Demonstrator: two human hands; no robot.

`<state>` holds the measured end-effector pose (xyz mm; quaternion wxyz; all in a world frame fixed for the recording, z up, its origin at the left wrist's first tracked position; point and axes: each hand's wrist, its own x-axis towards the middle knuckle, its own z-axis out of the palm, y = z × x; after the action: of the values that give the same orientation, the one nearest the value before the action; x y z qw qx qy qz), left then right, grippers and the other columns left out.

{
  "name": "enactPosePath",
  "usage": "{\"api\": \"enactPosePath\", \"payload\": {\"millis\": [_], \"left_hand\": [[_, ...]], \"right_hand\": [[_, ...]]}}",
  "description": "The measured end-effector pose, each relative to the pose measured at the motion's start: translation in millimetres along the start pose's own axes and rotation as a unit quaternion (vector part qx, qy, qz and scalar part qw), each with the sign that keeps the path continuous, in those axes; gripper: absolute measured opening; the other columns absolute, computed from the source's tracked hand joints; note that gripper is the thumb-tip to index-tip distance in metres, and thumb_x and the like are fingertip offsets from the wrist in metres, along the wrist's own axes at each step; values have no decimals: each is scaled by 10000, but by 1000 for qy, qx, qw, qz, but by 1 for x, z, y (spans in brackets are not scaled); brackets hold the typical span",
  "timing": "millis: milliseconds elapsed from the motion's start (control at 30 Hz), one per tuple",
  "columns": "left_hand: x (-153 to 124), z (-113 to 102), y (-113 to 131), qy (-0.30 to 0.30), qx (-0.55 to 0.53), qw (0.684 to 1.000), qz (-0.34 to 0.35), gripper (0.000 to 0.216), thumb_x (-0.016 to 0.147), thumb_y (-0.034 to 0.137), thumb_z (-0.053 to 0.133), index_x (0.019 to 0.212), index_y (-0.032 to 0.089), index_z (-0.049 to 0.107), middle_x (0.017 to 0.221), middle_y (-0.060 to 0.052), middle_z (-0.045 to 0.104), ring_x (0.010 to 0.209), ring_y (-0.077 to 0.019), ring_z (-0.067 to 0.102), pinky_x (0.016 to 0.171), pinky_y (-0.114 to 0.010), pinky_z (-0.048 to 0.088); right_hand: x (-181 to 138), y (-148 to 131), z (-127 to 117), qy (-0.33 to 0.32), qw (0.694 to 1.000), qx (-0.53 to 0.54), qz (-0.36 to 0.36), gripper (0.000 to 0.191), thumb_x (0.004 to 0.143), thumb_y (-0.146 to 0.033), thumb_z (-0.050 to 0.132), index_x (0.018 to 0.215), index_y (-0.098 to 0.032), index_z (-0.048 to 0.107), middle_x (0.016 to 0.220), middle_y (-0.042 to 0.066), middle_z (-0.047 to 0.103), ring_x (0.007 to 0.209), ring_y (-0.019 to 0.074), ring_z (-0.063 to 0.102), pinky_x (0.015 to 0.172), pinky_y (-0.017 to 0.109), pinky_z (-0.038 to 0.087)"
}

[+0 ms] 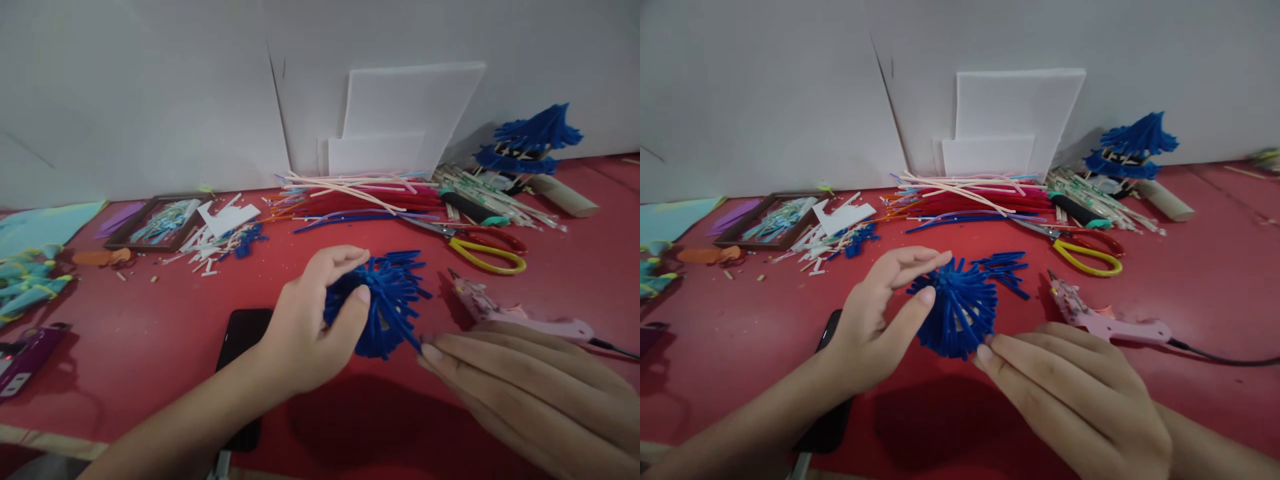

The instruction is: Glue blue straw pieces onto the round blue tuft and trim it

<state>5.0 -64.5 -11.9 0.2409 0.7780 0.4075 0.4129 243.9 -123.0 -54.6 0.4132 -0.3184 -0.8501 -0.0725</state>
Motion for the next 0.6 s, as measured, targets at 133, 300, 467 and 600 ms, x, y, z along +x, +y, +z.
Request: {"api": "enactPosePath", "payload": {"millis": [133,300,467,600], "left_hand": [[-6,4,0,-16,9,1000,8,332,952,231,570,1277,168,575,1332,-151,735,1261,-259,718,1074,-398,617],[-4,9,0,-9,3,1000,0,306,959,227,559,1254,147,586,1297,-158,750,1229,-250,734,1063,-386,623],[1,12,0,1,20,1000,-5,268,959,283,621,1209,186,611,1248,-125,777,1179,-257,758,1036,-396,633],[3,12,1,0,30,999,-17,300,944,335,673,1200,187,622,1233,-120,786,1187,-267,756,1015,-388,639]], "right_hand": [[9,12,1,-12,997,-17,-77,328,943,-46,532,1114,-226,746,1031,53,813,965,200,777,811,315,675],[19,13,6,-1,994,-40,-105,233,928,-44,586,996,-171,769,918,68,803,894,201,772,809,309,681],[29,5,11,19,994,-68,-88,266,890,-1,621,838,-209,778,809,30,751,737,168,720,724,273,657],[36,2,11,17,993,-78,-91,263,902,-9,617,768,-189,753,745,31,716,688,154,661,642,270,611]]}}
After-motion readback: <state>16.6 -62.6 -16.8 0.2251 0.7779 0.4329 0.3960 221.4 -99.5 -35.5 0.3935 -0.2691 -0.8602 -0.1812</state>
